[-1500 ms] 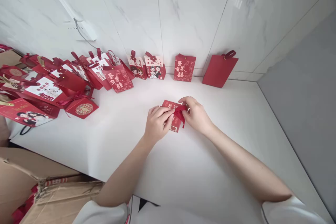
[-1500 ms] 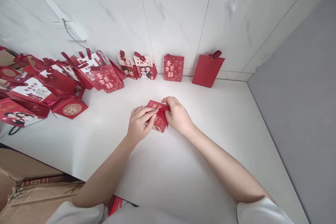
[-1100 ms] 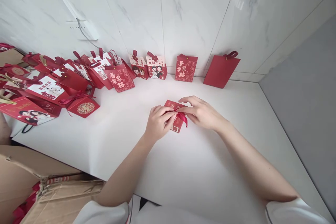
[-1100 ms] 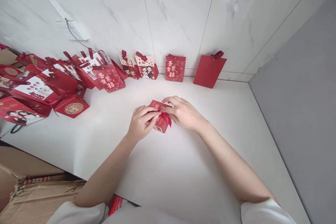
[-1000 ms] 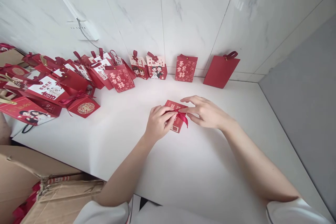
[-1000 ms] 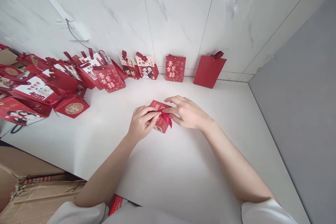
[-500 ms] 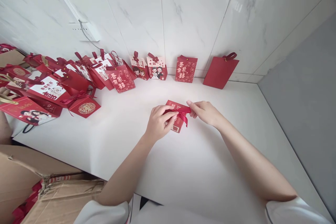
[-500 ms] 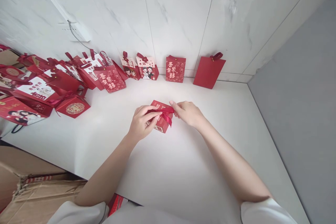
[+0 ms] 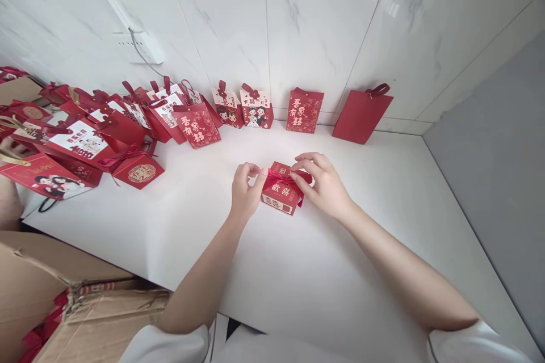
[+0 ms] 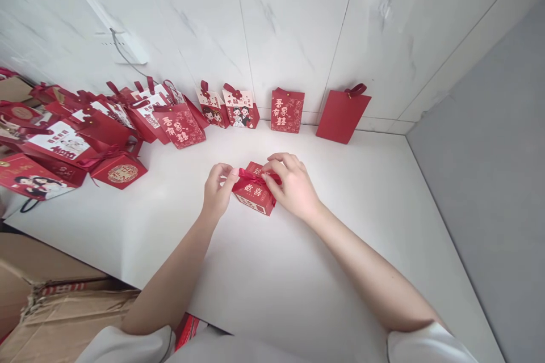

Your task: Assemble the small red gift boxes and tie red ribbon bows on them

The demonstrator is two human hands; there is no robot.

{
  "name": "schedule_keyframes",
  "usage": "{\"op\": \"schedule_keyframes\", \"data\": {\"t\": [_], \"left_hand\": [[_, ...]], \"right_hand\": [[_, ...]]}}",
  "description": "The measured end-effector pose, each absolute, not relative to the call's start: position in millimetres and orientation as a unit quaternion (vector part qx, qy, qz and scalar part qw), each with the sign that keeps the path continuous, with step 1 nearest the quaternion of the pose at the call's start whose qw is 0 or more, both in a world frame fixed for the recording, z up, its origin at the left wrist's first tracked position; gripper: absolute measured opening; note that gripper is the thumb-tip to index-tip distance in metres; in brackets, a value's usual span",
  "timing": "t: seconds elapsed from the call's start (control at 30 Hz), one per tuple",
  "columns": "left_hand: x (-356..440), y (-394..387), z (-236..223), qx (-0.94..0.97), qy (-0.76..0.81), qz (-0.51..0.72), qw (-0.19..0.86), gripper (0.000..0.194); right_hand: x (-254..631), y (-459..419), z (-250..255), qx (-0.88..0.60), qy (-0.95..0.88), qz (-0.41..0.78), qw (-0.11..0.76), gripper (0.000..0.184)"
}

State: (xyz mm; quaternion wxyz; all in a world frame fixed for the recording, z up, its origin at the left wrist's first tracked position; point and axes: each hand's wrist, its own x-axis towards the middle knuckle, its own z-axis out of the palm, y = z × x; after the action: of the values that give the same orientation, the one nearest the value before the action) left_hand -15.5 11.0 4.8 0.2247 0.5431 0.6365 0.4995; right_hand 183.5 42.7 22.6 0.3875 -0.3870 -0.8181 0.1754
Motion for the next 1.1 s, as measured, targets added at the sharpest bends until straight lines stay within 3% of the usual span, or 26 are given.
{"op": "schedule_keyframes", "data": {"t": [0.13, 0.33, 0.73, 1.1], "left_hand": [[-17, 15, 2, 0.548, 0.614, 0.475, 0.314, 0.009], [-14, 12, 6, 0.595, 0.606, 0.44, 0.292, 0.002], [-9, 11, 0, 0.572, 0.616, 0.469, 0.271, 0.019], [-4, 7, -1, 0.546, 0.617, 0.498, 0.272, 0.025]], "right_hand": [[168, 42, 12, -0.399, -0.802, 0.222, 0.386, 0.011], [162, 41, 6, -0.396, -0.795, 0.259, 0.379, 0.007], [157, 29, 6, -0.391, -0.821, 0.238, 0.341, 0.005], [152, 22, 2, -0.421, -0.795, 0.242, 0.365, 0.01]]}}
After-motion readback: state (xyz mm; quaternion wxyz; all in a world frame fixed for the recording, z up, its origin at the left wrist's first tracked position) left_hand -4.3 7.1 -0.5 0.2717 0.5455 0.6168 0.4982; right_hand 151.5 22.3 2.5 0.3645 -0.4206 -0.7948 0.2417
